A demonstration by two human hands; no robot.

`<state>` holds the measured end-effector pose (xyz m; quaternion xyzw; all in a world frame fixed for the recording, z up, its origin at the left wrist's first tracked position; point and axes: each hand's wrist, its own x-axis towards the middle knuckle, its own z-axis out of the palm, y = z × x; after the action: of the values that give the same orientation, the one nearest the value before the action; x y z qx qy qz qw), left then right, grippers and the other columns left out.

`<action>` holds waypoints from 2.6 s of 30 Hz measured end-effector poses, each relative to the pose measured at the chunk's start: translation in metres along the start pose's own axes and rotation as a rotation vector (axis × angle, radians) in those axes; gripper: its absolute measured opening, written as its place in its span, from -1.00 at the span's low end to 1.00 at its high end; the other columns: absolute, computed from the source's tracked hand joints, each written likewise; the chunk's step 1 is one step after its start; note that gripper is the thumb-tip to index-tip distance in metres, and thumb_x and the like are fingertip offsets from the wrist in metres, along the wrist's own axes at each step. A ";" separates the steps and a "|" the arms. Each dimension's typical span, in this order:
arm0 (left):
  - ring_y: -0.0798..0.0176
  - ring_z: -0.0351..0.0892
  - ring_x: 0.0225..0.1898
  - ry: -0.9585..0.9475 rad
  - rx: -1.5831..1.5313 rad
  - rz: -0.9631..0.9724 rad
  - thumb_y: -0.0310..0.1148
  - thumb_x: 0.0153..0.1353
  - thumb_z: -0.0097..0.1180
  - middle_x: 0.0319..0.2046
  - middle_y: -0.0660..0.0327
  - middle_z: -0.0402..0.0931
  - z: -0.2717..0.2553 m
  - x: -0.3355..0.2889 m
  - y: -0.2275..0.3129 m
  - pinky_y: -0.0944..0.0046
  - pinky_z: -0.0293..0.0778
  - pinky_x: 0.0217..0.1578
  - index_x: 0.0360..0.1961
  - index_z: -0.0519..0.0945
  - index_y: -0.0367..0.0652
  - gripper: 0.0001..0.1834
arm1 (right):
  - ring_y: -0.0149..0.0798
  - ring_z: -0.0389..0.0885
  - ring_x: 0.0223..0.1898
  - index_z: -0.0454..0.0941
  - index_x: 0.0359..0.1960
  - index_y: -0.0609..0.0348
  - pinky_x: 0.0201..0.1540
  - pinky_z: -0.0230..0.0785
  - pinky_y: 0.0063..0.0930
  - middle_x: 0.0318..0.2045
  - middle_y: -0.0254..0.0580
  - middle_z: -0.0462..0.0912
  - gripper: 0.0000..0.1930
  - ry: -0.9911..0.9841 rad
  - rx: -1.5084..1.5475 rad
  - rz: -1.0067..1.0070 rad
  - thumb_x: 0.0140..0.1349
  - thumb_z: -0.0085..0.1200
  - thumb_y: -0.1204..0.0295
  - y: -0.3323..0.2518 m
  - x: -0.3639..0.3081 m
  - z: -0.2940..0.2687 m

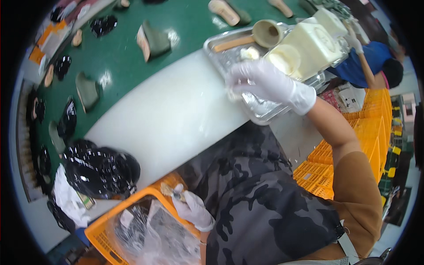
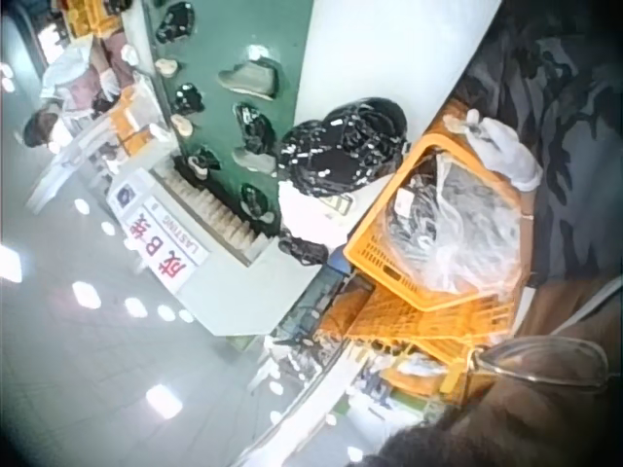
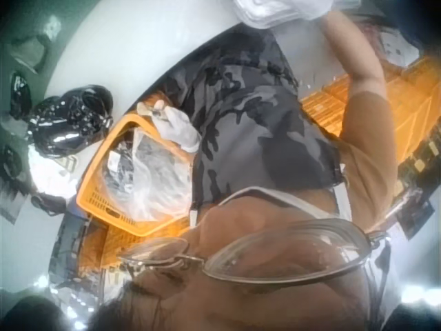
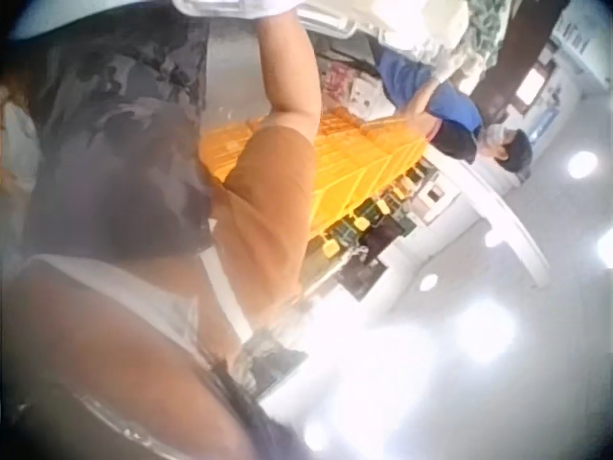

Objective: The person applies a white adhesive to the sole of a black shoe using a brush. They repeatedly dip the brush into a container of glue and coat the shoe's bottom surface. After finishing, the person places the shoe into a yellow basket lined with a plastic bag.

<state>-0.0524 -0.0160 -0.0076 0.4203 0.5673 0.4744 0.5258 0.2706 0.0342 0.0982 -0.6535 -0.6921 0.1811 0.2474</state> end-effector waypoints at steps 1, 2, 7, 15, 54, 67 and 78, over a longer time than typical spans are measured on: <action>0.60 0.08 -0.75 -0.001 0.007 -0.015 -0.50 0.23 -0.11 -0.71 0.41 0.19 0.001 0.000 0.002 0.55 -0.03 -0.74 -0.11 0.45 -0.28 -0.78 | -0.20 0.58 -0.40 0.54 -0.38 0.13 -0.29 0.41 -0.45 -0.48 -0.19 0.58 -0.87 0.066 -0.071 0.053 -0.02 0.14 0.51 0.005 0.009 -0.017; 0.60 0.07 -0.76 -0.033 0.025 -0.010 -0.49 0.24 -0.13 -0.70 0.40 0.21 0.001 0.000 0.001 0.54 -0.03 -0.74 -0.10 0.43 -0.29 -0.77 | -0.19 0.58 -0.40 0.53 -0.40 0.14 -0.31 0.41 -0.43 -0.49 -0.18 0.57 -0.89 0.134 -0.151 0.091 -0.02 0.13 0.50 0.017 0.012 -0.030; 0.56 0.09 -0.79 -0.032 0.048 0.066 -0.44 0.23 -0.11 -0.73 0.38 0.18 0.005 -0.001 0.008 0.53 -0.03 -0.76 -0.10 0.43 -0.31 -0.76 | -0.08 0.57 -0.43 0.49 -0.49 0.14 -0.36 0.41 -0.32 -0.53 -0.11 0.55 -0.96 0.196 -0.625 0.229 -0.01 0.05 0.48 0.094 0.036 -0.031; 0.54 0.27 -0.70 -0.039 0.230 0.069 -0.42 0.23 -0.10 -0.57 0.26 0.39 -0.014 0.007 -0.015 0.54 0.10 -0.70 -0.11 0.44 -0.38 -0.73 | 0.00 0.60 -0.29 0.57 -0.26 0.07 -0.21 0.43 -0.23 -0.39 0.02 0.59 -0.78 -0.027 -0.571 0.350 0.03 -0.02 0.51 0.077 0.035 -0.049; 0.14 0.46 -0.23 -0.161 0.723 0.931 -0.52 0.06 0.08 -0.25 0.08 0.47 0.039 0.056 0.116 0.26 0.39 -0.18 -0.13 0.46 -0.32 -0.70 | -0.38 0.33 -0.40 0.40 -0.33 0.23 -0.30 0.22 -0.49 -0.47 -0.24 0.39 -0.85 1.005 0.393 -0.061 0.22 -0.11 0.39 0.019 -0.102 0.025; 0.02 0.42 -0.26 0.265 1.495 0.849 -0.46 -0.03 0.10 -0.33 0.07 0.38 -0.019 0.120 0.096 0.12 0.43 -0.31 -0.15 0.44 -0.18 -0.66 | -0.40 0.35 -0.33 0.43 -0.09 0.26 -0.33 0.33 -0.59 -0.32 -0.23 0.34 -0.74 0.891 0.194 0.072 0.24 -0.18 0.44 0.036 -0.128 0.000; 0.21 0.41 -0.16 0.299 0.553 1.084 -0.48 0.22 -0.07 -0.11 0.07 0.39 -0.010 0.051 0.151 0.25 0.35 -0.05 0.00 0.34 -0.37 -0.68 | -0.34 0.51 -0.12 0.39 -0.09 0.30 -0.18 0.47 -0.56 -0.06 -0.08 0.47 -0.77 1.078 0.428 0.112 0.21 -0.13 0.68 0.034 -0.130 -0.005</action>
<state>-0.0703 0.0627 0.1298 0.6980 0.4426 0.5630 -0.0030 0.3040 -0.0928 0.0695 -0.6242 -0.3810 -0.0284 0.6815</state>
